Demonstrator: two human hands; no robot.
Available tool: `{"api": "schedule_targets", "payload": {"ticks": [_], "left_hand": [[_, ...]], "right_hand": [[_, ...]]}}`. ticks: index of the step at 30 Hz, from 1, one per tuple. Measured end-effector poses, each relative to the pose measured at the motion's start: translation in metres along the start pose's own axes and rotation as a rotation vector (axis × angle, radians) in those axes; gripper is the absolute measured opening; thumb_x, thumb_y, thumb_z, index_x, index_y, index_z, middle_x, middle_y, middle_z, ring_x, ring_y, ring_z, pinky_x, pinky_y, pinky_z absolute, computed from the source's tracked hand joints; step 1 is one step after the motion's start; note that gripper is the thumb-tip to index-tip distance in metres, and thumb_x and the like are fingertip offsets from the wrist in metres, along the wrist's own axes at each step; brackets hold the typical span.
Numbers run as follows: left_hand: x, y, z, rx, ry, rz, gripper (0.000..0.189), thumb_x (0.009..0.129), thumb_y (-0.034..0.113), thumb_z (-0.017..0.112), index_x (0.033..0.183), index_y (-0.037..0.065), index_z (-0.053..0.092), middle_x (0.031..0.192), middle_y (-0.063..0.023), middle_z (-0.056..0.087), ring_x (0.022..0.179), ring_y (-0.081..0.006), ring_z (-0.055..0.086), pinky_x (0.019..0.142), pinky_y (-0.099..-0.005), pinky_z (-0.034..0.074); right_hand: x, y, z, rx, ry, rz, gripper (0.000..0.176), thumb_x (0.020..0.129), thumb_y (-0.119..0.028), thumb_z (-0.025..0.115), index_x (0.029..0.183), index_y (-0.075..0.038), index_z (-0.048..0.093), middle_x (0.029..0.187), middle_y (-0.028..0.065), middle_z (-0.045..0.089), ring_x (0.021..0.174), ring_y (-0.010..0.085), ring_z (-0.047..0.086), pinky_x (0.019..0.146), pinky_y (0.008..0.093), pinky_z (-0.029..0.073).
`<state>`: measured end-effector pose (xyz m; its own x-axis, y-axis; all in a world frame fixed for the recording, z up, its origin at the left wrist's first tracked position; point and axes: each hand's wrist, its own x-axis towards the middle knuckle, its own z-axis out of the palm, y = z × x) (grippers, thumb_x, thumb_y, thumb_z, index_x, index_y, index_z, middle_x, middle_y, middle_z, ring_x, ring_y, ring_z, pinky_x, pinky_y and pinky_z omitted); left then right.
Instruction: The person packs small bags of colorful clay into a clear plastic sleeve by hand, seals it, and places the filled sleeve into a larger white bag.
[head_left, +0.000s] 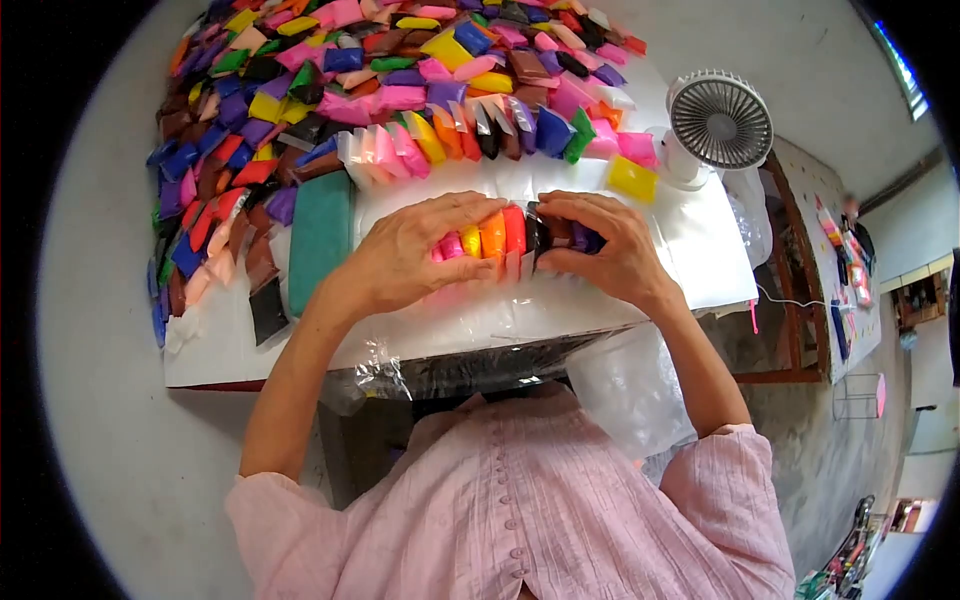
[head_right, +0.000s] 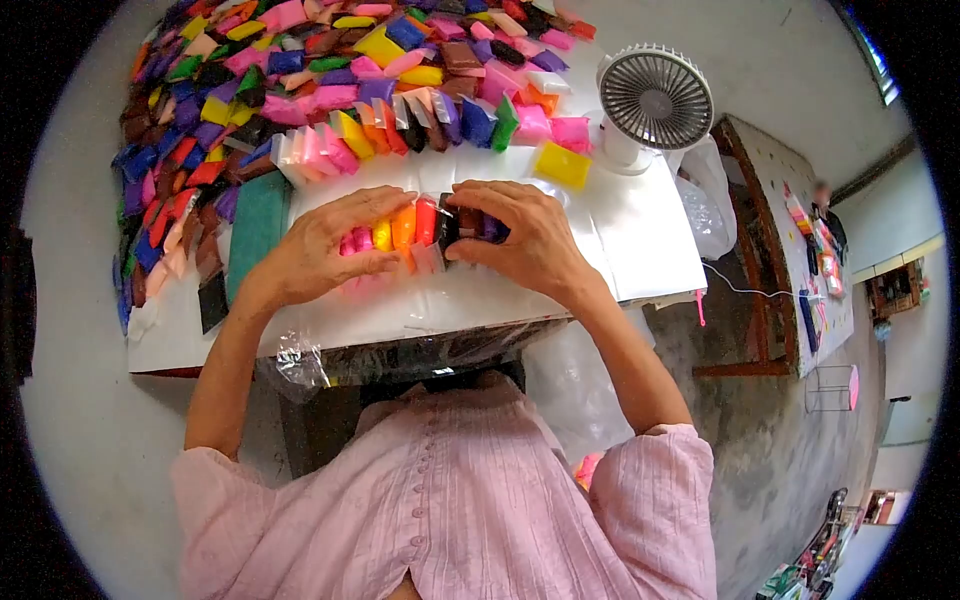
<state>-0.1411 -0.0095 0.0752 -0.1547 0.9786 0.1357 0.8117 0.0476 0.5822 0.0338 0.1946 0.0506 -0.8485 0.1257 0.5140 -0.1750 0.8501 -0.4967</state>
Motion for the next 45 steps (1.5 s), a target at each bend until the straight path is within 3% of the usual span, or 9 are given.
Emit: {"api": "schedule_targets", "payload": {"ticks": [6,9,15,20,23,26,32,41,45], "left_hand": [[0.005,-0.010,0.001,0.225,0.088,0.145,0.075,0.082,0.042,0.071,0.145,0.009,0.045,0.148,-0.0196,0.042,0.139,-0.0357,0.036,0.116,-0.0426,0.028],[0.012,-0.005,-0.005,0.149,0.005,0.165,0.085,0.078,0.038,0.076,0.149,0.008,0.038,0.150,-0.0190,0.039,0.143,-0.0348,0.032,0.118,-0.0426,0.024],[0.015,-0.001,0.000,0.006,-0.085,0.119,0.063,0.087,0.029,0.067,0.144,0.010,0.048,0.151,-0.0164,0.040,0.142,-0.0338,0.033,0.117,-0.0422,0.026],[0.015,0.000,0.005,0.085,-0.052,0.178,0.051,0.093,0.022,0.059,0.141,0.010,0.052,0.150,-0.0146,0.043,0.142,-0.0333,0.034,0.117,-0.0415,0.026],[0.015,0.002,0.005,0.072,-0.059,0.174,0.049,0.093,0.020,0.058,0.141,0.009,0.052,0.150,-0.0145,0.043,0.142,-0.0333,0.034,0.117,-0.0413,0.026],[0.016,0.001,0.005,0.060,-0.072,0.163,0.048,0.093,0.019,0.057,0.139,0.007,0.053,0.150,-0.0147,0.044,0.142,-0.0329,0.034,0.117,-0.0413,0.026],[0.015,0.000,0.006,0.062,-0.064,0.169,0.048,0.091,0.017,0.059,0.138,0.006,0.054,0.148,-0.0156,0.045,0.142,-0.0325,0.035,0.117,-0.0411,0.027],[0.014,0.001,0.006,0.038,-0.053,0.184,0.045,0.091,0.014,0.060,0.135,0.007,0.057,0.145,-0.0160,0.048,0.138,-0.0324,0.040,0.115,-0.0398,0.031],[0.014,0.002,0.005,0.012,-0.052,0.179,0.045,0.090,0.014,0.061,0.135,0.006,0.058,0.144,-0.0161,0.049,0.137,-0.0326,0.042,0.114,-0.0394,0.031]], "right_hand": [[0.001,-0.001,-0.002,0.007,-0.017,0.022,0.054,0.065,-0.024,0.087,0.112,-0.005,0.069,0.113,0.0123,0.069,0.097,0.0281,0.067,0.087,0.0367,0.052],[0.004,-0.009,-0.006,0.010,-0.045,0.035,0.061,0.061,-0.023,0.090,0.115,-0.005,0.068,0.113,0.0117,0.069,0.097,0.0265,0.067,0.088,0.0358,0.053],[0.001,0.002,0.003,-0.001,0.036,-0.035,0.045,0.068,-0.029,0.084,0.106,-0.009,0.074,0.111,0.0119,0.070,0.098,0.0288,0.067,0.086,0.0365,0.053],[-0.003,0.009,0.006,-0.023,0.069,-0.085,0.041,0.070,-0.030,0.083,0.105,-0.009,0.075,0.113,0.0126,0.070,0.103,0.0294,0.067,0.090,0.0389,0.052],[-0.003,0.009,0.004,-0.038,0.034,-0.082,0.042,0.072,-0.030,0.082,0.108,-0.010,0.074,0.116,0.0130,0.069,0.108,0.0300,0.065,0.094,0.0399,0.050],[-0.003,0.003,-0.005,-0.111,-0.042,-0.105,0.055,0.070,-0.030,0.083,0.119,-0.010,0.069,0.124,0.0137,0.065,0.115,0.0307,0.061,0.098,0.0403,0.048],[-0.007,-0.009,-0.022,0.008,-0.030,0.101,0.077,0.066,-0.025,0.087,0.134,-0.008,0.057,0.133,0.0145,0.058,0.122,0.0329,0.055,0.102,0.0418,0.045],[-0.017,0.005,-0.010,0.112,-0.029,0.100,0.062,0.068,-0.014,0.085,0.126,-0.005,0.064,0.134,0.0123,0.060,0.123,0.0283,0.058,0.103,0.0387,0.045],[-0.015,0.000,-0.012,-0.032,-0.043,0.063,0.068,0.067,-0.029,0.085,0.126,-0.004,0.062,0.130,0.0166,0.061,0.119,0.0328,0.058,0.104,0.0424,0.043]]}}
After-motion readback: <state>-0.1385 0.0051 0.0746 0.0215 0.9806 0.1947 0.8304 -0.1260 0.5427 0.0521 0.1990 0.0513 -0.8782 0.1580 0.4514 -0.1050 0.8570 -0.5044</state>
